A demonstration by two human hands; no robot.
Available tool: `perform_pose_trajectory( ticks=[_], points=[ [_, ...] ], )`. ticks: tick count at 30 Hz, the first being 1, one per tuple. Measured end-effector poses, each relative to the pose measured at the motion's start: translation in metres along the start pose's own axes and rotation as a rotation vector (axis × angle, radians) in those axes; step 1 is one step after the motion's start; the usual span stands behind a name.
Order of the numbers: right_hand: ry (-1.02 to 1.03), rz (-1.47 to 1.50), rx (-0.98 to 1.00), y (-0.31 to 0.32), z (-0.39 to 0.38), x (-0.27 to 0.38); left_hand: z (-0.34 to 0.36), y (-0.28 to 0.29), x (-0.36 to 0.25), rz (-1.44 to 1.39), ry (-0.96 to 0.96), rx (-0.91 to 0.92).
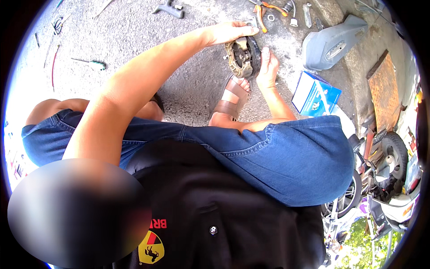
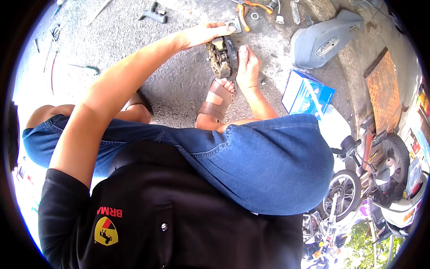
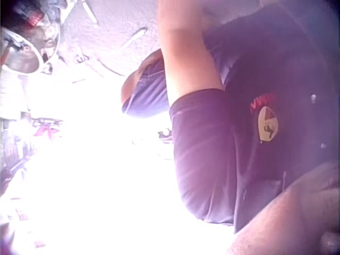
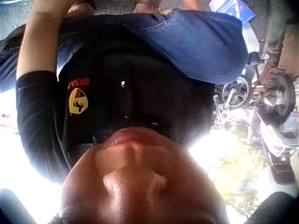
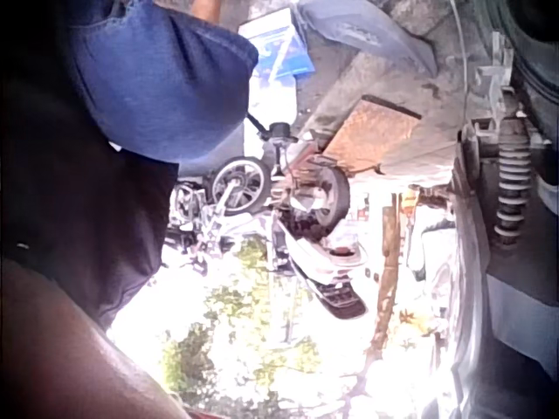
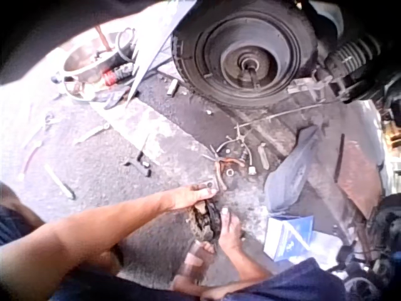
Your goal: The person works on a motorcycle brake assembly by hand, removing components from the wheel hub, cleaning the housing with a cloth, and handling the brake shoes to reassemble the mechanism.
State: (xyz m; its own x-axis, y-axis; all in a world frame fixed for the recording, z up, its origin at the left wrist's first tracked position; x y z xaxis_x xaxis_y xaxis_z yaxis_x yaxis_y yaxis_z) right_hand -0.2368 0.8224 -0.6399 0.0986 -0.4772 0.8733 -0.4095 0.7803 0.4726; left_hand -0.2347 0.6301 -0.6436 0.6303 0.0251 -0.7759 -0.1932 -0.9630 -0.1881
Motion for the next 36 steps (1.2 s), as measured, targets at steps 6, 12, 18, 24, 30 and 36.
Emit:
perform_pose_trajectory(
  ticks=[6, 12, 18, 24, 30, 36],
  points=[
    [0.048, -0.044, 0.01, 0.001, 0.001, 0.006, -0.001, 0.001, 0.002, 0.002, -0.033, 0.007],
    [-0.419, -0.069, 0.192, 0.035, 0.02, 0.036, 0.017, -0.006, -0.001, 0.14, -0.056, -0.023],
    [-0.708, -0.141, 0.564, 0.027, 0.032, 0.037, 0.0, 0.003, -0.003, -0.006, -0.005, 0.042],
    [0.121, -0.03, 0.013, 0.002, 0.002, 0.012, 0.002, 0.005, 0.005, 0.057, -0.072, 0.061],
    [0.107, -0.023, 0.033, 0.0, 0.002, 0.009, 0.0, 0.007, 0.011, 0.101, -0.069, 0.01],
    [0.1, -0.053, 0.055, 0.001, 0.004, 0.012, -0.002, 0.005, 0.006, 0.071, -0.067, -0.012]
  ],
)
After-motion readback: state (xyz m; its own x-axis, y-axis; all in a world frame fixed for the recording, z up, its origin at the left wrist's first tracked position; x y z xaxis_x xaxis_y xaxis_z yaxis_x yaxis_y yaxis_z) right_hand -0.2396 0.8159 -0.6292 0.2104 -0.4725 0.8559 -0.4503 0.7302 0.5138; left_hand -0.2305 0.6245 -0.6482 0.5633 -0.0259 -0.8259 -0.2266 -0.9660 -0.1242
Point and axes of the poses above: each hand's wrist, its own z-axis towards the middle knuckle, its own y-axis out of the back of the hand, x = y × z, the point moved 2 cm from there along z, towards the middle knuckle, and after that the axes turned 2 degrees about x, right-handed, at the moved point
